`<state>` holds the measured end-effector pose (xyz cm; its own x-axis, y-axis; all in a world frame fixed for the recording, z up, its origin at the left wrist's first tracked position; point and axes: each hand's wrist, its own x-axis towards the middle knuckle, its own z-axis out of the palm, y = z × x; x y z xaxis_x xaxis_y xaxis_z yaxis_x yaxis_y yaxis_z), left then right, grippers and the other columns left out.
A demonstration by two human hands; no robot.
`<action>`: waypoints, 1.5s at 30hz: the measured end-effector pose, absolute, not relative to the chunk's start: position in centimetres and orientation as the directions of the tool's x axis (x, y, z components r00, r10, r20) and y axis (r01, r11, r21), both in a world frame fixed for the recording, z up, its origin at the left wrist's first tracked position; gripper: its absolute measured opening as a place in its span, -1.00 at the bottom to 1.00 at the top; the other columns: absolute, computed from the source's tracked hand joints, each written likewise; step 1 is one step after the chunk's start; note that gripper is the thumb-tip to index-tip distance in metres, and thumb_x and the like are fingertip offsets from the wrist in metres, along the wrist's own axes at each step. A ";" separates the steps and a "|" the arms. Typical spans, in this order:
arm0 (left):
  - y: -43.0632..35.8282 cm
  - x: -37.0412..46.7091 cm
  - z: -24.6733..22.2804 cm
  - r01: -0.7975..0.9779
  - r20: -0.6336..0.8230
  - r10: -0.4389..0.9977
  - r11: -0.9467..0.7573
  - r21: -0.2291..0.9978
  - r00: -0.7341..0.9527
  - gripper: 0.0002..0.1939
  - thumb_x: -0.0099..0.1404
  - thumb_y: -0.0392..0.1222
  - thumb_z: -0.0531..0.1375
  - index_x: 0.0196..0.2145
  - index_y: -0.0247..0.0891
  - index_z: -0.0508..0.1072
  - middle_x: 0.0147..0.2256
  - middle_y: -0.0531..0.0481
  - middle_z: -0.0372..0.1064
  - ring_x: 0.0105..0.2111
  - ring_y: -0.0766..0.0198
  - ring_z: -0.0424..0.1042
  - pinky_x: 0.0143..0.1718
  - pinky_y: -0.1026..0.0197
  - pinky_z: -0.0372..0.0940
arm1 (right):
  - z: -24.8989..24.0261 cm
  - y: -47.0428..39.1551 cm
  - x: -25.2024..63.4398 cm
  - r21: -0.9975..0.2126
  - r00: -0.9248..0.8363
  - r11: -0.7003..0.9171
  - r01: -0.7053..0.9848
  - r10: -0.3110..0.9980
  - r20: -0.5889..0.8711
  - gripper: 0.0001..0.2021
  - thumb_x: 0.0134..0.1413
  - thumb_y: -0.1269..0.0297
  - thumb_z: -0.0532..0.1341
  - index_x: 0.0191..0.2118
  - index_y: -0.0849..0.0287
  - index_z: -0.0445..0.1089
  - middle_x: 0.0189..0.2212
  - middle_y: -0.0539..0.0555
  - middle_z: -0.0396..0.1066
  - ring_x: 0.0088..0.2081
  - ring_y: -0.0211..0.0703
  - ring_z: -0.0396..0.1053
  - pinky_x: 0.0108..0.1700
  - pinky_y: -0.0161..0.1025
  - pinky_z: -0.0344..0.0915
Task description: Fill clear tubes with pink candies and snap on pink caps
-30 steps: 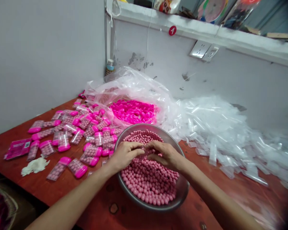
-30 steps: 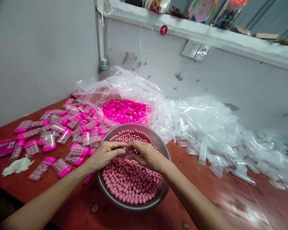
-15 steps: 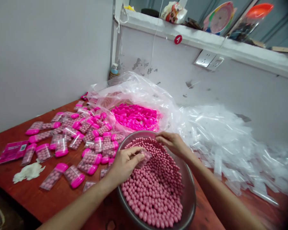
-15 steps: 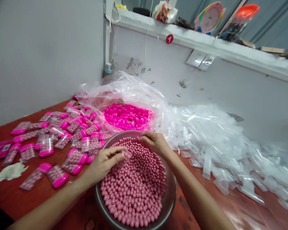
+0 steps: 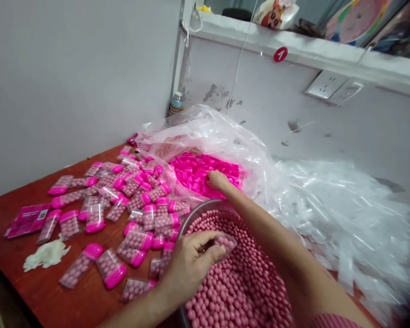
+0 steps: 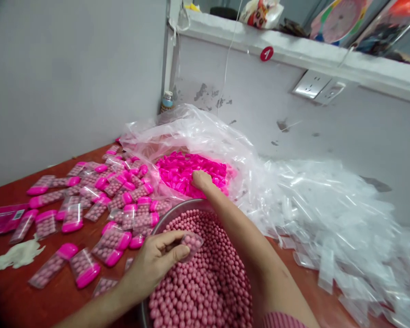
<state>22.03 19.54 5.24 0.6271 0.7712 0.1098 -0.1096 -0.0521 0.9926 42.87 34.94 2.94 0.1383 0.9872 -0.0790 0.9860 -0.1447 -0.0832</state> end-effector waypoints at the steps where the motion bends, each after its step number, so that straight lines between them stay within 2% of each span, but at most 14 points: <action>1: 19.5 22.0 5.2 -0.113 0.116 0.774 -0.058 0.992 0.623 -0.80 0.21 -0.23 0.12 -0.22 -0.17 0.49 -0.29 0.09 0.48 -0.26 0.32 0.42 -0.23 0.39 0.25 | 3.5 34.6 42.9 -0.099 0.131 -0.136 0.986 0.990 -0.053 -0.80 0.10 0.27 0.13 -0.22 0.30 0.34 -0.27 0.12 0.38 -0.24 -0.15 0.36 -0.20 -0.14 0.29; 3: 19.4 22.0 5.1 -0.113 0.137 0.786 -0.085 0.990 0.602 -0.79 0.23 -0.22 0.10 -0.20 -0.16 0.48 -0.26 0.08 0.48 -0.26 0.32 0.42 -0.23 0.38 0.25 | 4.9 33.1 43.0 -0.147 0.109 -0.106 0.983 0.994 0.013 -0.80 0.09 0.30 0.12 -0.24 0.32 0.36 -0.30 0.15 0.40 -0.23 -0.11 0.36 -0.21 -0.19 0.27; 5: 19.2 22.0 5.0 -0.098 0.162 0.803 -0.129 0.987 0.574 -0.79 0.24 -0.21 0.09 -0.21 -0.17 0.48 -0.25 0.06 0.47 -0.25 0.31 0.41 -0.22 0.36 0.24 | 6.8 30.5 43.0 -0.209 0.079 -0.061 0.976 0.994 0.077 -0.75 0.13 0.29 0.04 -0.15 0.30 0.33 -0.28 0.14 0.40 -0.24 -0.13 0.36 -0.24 -0.27 0.26; 7: 19.1 22.0 5.0 -0.079 0.185 0.811 -0.170 0.982 0.555 -0.79 0.25 -0.21 0.08 -0.22 -0.18 0.48 -0.24 0.05 0.47 -0.23 0.29 0.41 -0.20 0.34 0.23 | 8.7 26.8 42.7 -0.329 0.017 0.023 0.944 0.993 0.119 -0.69 0.18 0.23 -0.03 -0.04 0.24 0.25 -0.25 0.08 0.40 -0.28 -0.21 0.36 -0.28 -0.32 0.27; 9: 19.1 22.0 4.9 -0.054 0.199 0.814 -0.203 0.978 0.546 -0.78 0.25 -0.23 0.07 -0.20 -0.18 0.48 -0.22 0.04 0.46 -0.23 0.28 0.40 -0.19 0.31 0.24 | 10.4 22.4 42.1 -0.594 -0.120 0.190 0.782 0.980 0.156 -0.69 0.15 0.19 0.03 -0.04 0.22 0.27 -0.27 0.09 0.40 -0.31 -0.20 0.36 -0.30 -0.30 0.29; 11: 19.1 22.0 4.8 -0.010 0.210 0.816 -0.243 0.970 0.539 -0.78 0.24 -0.24 0.08 -0.19 -0.18 0.47 -0.22 0.03 0.46 -0.23 0.26 0.40 -0.19 0.29 0.24 | 11.4 18.4 41.2 -0.665 -0.204 0.250 0.703 0.968 0.149 -0.73 0.12 0.22 0.08 -0.08 0.18 0.31 -0.26 0.09 0.38 -0.26 -0.18 0.35 -0.25 -0.28 0.28; 18: 18.4 21.8 5.0 0.079 0.278 0.763 -0.395 0.915 0.584 -0.80 0.23 -0.28 0.07 -0.29 -0.21 0.49 -0.30 0.03 0.48 -0.31 0.27 0.41 -0.26 0.30 0.24 | 10.0 12.9 39.2 -0.449 -0.326 0.425 0.786 0.902 0.284 -0.76 0.15 0.29 0.07 -0.06 0.12 0.30 -0.26 0.11 0.38 -0.25 -0.17 0.32 -0.23 -0.24 0.27; 28: 17.2 21.2 4.0 0.157 0.340 0.667 -0.568 0.808 0.663 -0.79 0.24 -0.34 0.05 -0.31 -0.25 0.48 -0.40 -0.03 0.46 -0.31 0.25 0.42 -0.20 0.26 0.26 | 7.9 9.8 37.9 -0.162 -0.408 0.464 0.871 0.866 0.289 -0.71 0.15 0.45 -0.04 0.00 0.24 0.18 -0.34 0.20 0.32 -0.28 -0.09 0.29 -0.28 -0.17 0.29; 31: 17.1 21.2 3.7 0.144 0.355 0.624 -0.606 0.783 0.696 -0.77 0.23 -0.38 0.02 -0.33 -0.28 0.48 -0.39 -0.06 0.46 -0.30 0.24 0.42 -0.21 0.26 0.27 | 7.4 9.6 37.5 -0.146 -0.400 0.457 0.877 0.865 0.304 -0.70 0.13 0.48 -0.05 -0.02 0.26 0.21 -0.35 0.22 0.33 -0.29 -0.09 0.29 -0.28 -0.15 0.30; 34: 17.3 21.3 4.0 0.112 0.342 0.685 -0.526 0.843 0.644 -0.78 0.22 -0.34 0.05 -0.30 -0.25 0.50 -0.32 -0.06 0.48 -0.29 0.23 0.43 -0.20 0.24 0.28 | 7.6 10.1 37.5 -0.306 -0.316 0.416 0.856 0.891 0.327 -0.70 0.13 0.43 -0.01 -0.02 0.21 0.26 -0.33 0.20 0.34 -0.28 -0.09 0.30 -0.25 -0.14 0.29; 36: 17.7 21.3 4.4 0.042 0.289 0.743 -0.391 0.919 0.603 -0.78 0.21 -0.28 0.08 -0.24 -0.23 0.50 -0.25 -0.03 0.48 -0.26 0.22 0.43 -0.19 0.23 0.29 | 8.0 10.5 37.8 -0.556 -0.162 0.314 0.770 0.938 0.306 -0.73 0.12 0.34 0.06 -0.04 0.14 0.31 -0.29 0.16 0.37 -0.25 -0.10 0.31 -0.21 -0.15 0.28; 39: 18.4 21.3 4.7 -0.104 0.144 0.784 -0.102 0.989 0.603 -0.71 0.21 -0.21 0.09 -0.13 -0.29 0.45 -0.22 -0.05 0.47 -0.28 0.20 0.44 -0.26 0.22 0.34 | 7.9 10.5 38.5 -0.932 0.071 0.105 0.347 0.988 0.138 -0.71 0.05 0.22 0.17 -0.07 0.07 0.35 -0.18 0.12 0.39 -0.18 -0.07 0.34 -0.13 -0.12 0.27; 42: 18.9 21.2 4.7 -0.167 0.072 0.775 0.044 0.985 0.627 -0.67 0.20 -0.18 0.10 -0.11 -0.33 0.44 -0.26 -0.07 0.48 -0.31 0.19 0.45 -0.31 0.20 0.36 | 7.2 10.1 39.2 -0.998 0.135 -0.013 -0.061 0.991 -0.021 -0.63 -0.08 0.16 0.27 -0.10 0.11 0.37 -0.26 0.12 0.43 -0.28 -0.07 0.40 -0.16 -0.08 0.29; 45: 18.7 21.1 4.6 -0.147 0.165 0.757 -0.092 0.985 0.632 -0.74 0.18 -0.22 0.13 -0.18 -0.28 0.49 -0.29 -0.03 0.49 -0.27 0.19 0.43 -0.23 0.22 0.32 | 6.6 10.2 39.4 -0.990 0.193 -0.020 -0.138 0.980 -0.046 -0.72 -0.15 0.20 0.32 -0.24 0.14 0.43 -0.39 0.07 0.45 -0.41 -0.18 0.38 -0.24 -0.16 0.30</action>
